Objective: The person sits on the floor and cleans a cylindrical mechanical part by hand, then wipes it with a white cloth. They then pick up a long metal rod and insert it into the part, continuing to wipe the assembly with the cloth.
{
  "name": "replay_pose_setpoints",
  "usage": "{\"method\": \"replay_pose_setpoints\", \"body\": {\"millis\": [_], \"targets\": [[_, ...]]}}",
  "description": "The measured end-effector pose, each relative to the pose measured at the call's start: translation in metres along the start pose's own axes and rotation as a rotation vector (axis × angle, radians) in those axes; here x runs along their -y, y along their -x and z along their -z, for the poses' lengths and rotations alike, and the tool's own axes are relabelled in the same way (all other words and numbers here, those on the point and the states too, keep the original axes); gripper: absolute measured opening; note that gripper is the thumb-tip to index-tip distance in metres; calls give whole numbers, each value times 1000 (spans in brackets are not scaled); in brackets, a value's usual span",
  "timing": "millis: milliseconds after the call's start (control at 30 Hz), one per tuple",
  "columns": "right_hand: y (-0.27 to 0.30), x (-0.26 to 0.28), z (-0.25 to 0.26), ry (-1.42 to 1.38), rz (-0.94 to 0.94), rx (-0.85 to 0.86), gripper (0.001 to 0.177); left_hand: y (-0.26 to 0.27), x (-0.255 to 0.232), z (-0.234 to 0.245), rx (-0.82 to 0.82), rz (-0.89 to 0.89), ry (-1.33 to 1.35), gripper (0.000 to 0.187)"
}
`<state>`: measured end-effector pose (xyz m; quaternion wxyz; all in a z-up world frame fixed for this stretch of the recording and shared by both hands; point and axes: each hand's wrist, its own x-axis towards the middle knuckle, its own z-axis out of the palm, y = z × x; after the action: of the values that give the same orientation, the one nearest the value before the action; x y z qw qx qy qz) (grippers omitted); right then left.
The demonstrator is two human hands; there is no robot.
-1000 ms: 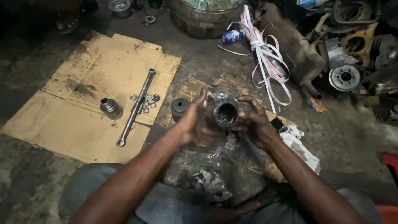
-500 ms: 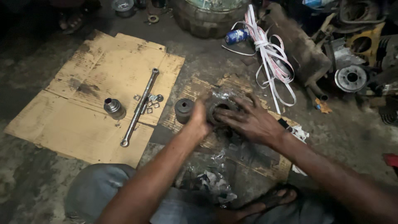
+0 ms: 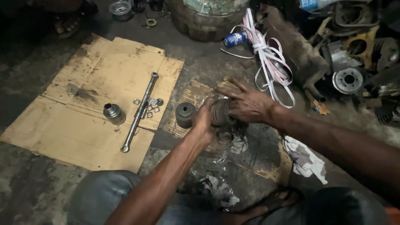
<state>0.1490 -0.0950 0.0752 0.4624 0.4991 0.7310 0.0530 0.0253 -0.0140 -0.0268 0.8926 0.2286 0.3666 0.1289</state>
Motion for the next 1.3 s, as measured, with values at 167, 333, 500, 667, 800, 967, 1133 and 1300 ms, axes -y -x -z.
{"method": "replay_pose_setpoints", "body": {"millis": [167,333,500,667,800,967,1133,1300], "targets": [[-8,-1,-14,-156,-92,-235,36,-11,-3,-1,132,-108,43,46],[-11,10,-21,-294,-233,-122,30,12,-17,-13,-49,-152,47,40],[-29,44,-44,-687,-286,-176,48,21,-13,-11,37,-432,66,52],[-48,96,-72,-1117,-533,-555,72,20,6,-14,-220,-398,-66,65],[-62,144,-87,-1312,-511,-990,67,10,22,-14,-162,-496,-6,66],[-89,162,-83,-1746,-587,-739,68,-13,30,5,-47,-245,34,49],[-104,163,-81,-2081,-596,-871,63,0,15,2,97,-362,30,41],[-119,162,-108,-2089,-551,-954,51,11,0,-6,78,-250,-86,45]]}}
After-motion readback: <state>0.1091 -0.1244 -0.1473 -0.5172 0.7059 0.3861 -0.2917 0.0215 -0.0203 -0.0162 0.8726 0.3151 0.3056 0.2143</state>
